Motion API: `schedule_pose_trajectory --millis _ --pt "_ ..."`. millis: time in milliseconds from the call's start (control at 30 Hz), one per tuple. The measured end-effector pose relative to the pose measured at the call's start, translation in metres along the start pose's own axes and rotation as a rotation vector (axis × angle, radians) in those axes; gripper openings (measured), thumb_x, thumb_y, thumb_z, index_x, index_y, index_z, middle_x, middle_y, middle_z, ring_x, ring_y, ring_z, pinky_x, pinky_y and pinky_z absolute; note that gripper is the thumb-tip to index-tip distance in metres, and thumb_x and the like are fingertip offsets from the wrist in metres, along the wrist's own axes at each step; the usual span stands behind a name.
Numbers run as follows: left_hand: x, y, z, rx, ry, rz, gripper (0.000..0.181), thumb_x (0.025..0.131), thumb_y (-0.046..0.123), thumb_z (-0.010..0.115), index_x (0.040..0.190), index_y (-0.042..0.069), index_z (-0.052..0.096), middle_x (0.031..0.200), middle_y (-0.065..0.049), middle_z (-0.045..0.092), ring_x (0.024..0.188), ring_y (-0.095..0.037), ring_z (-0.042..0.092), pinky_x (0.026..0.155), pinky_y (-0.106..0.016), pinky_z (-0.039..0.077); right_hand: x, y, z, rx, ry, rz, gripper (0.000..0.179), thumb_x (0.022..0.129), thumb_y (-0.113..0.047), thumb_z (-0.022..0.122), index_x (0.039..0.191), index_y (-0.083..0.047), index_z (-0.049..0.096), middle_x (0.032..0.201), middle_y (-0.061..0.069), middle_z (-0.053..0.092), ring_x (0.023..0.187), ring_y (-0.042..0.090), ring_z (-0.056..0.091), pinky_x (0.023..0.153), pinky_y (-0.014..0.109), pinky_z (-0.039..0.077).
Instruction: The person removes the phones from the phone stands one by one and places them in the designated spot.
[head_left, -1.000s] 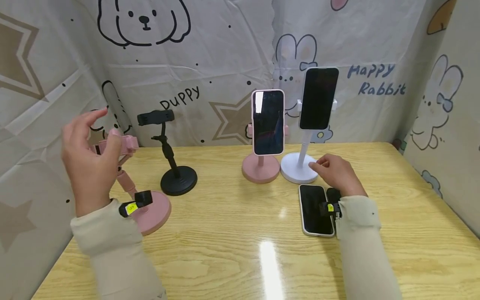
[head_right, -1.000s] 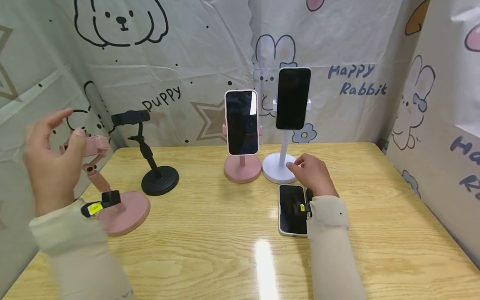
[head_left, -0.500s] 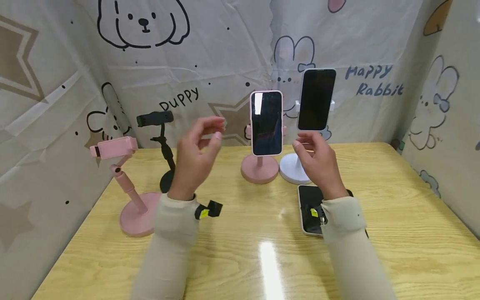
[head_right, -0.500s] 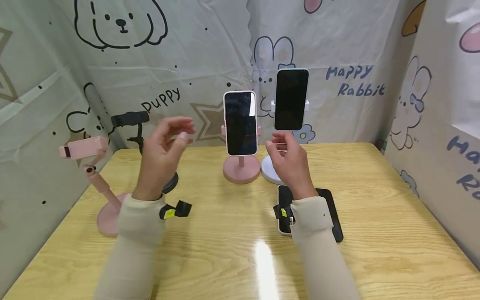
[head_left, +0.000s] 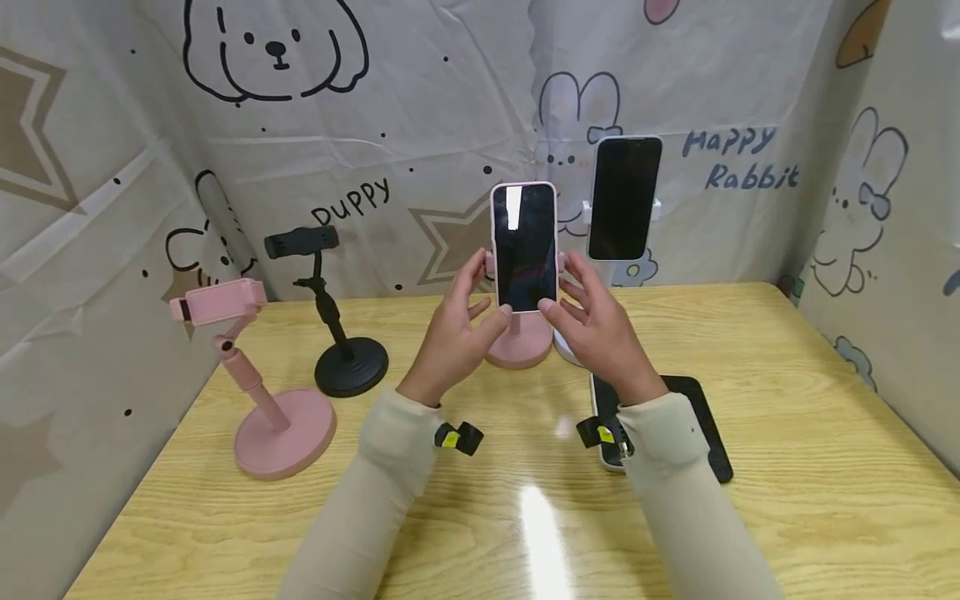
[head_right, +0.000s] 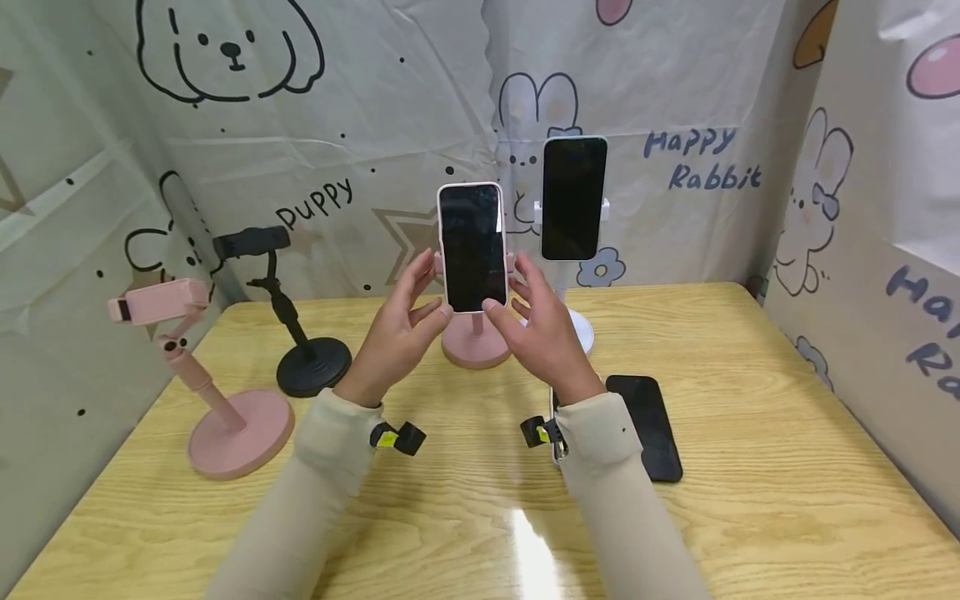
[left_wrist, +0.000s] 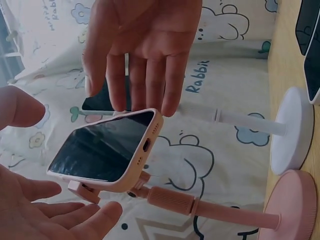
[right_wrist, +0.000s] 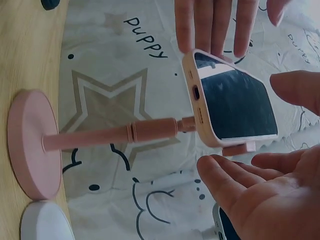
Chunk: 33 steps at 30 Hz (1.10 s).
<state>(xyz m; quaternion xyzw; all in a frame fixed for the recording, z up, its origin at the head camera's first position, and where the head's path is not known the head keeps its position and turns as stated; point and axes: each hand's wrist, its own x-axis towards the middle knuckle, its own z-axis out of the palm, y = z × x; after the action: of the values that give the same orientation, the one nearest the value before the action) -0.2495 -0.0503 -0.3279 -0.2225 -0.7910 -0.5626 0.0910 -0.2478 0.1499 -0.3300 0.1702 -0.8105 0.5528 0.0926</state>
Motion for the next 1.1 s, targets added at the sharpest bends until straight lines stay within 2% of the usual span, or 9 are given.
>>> schedule_pose_trajectory --millis 300,500,700,900,1000,1100 --pt "0.002 -0.005 0.0 -0.084 -0.065 -0.043 0.075 0.095 0.02 0.056 0.155 0.018 0.011 0.159 0.002 0.02 0.142 -0.009 0.025 0.108 -0.042 0.035 -0.001 -0.005 0.002 0.06 -0.04 0.004 0.075 0.096 -0.026 0.06 0.155 -0.02 0.014 0.159 0.001 0.018 0.141 0.025 0.031 0.109 0.044 0.033" --pt "0.002 -0.007 -0.002 -0.061 -0.058 -0.041 0.072 0.096 0.025 0.057 0.155 0.022 0.015 0.157 0.007 0.023 0.141 -0.008 0.029 0.108 -0.041 0.035 -0.001 0.0 0.001 0.072 -0.044 0.012 0.074 0.096 -0.028 0.061 0.155 -0.024 0.016 0.159 -0.003 0.019 0.14 0.023 0.033 0.109 0.042 0.033" --pt "0.0 -0.005 -0.004 -0.06 -0.042 -0.029 0.069 0.097 0.02 0.057 0.154 0.016 0.02 0.156 0.004 0.027 0.138 -0.01 0.036 0.106 -0.037 0.037 -0.002 -0.001 -0.001 0.066 -0.045 0.008 0.072 0.096 -0.026 0.061 0.154 -0.022 0.02 0.158 -0.002 0.022 0.137 0.024 0.038 0.107 0.042 0.036" --pt "0.0 -0.005 -0.007 -0.072 0.025 0.014 0.055 0.097 0.013 0.055 0.149 0.011 0.035 0.146 -0.008 0.045 0.129 -0.02 0.049 0.103 -0.04 0.041 -0.002 0.0 -0.002 0.02 0.042 -0.003 0.058 0.096 -0.021 0.061 0.148 -0.016 0.035 0.149 0.006 0.04 0.124 0.028 0.054 0.098 0.042 0.045" --pt "0.0 -0.004 -0.009 -0.054 0.081 0.025 0.045 0.097 0.013 0.057 0.141 0.011 0.047 0.133 -0.009 0.056 0.119 -0.02 0.057 0.099 -0.038 0.045 -0.001 0.001 -0.002 -0.007 0.1 0.004 0.051 0.095 -0.02 0.062 0.142 -0.014 0.044 0.139 0.01 0.05 0.111 0.029 0.063 0.091 0.04 0.05" --pt "0.0 -0.003 -0.01 -0.015 0.124 0.023 0.037 0.096 0.016 0.061 0.132 0.012 0.056 0.122 -0.008 0.062 0.108 -0.017 0.062 0.094 -0.035 0.049 -0.001 0.0 -0.002 -0.016 0.123 0.013 0.046 0.094 -0.02 0.063 0.138 -0.013 0.049 0.13 0.012 0.056 0.1 0.028 0.068 0.084 0.037 0.054"
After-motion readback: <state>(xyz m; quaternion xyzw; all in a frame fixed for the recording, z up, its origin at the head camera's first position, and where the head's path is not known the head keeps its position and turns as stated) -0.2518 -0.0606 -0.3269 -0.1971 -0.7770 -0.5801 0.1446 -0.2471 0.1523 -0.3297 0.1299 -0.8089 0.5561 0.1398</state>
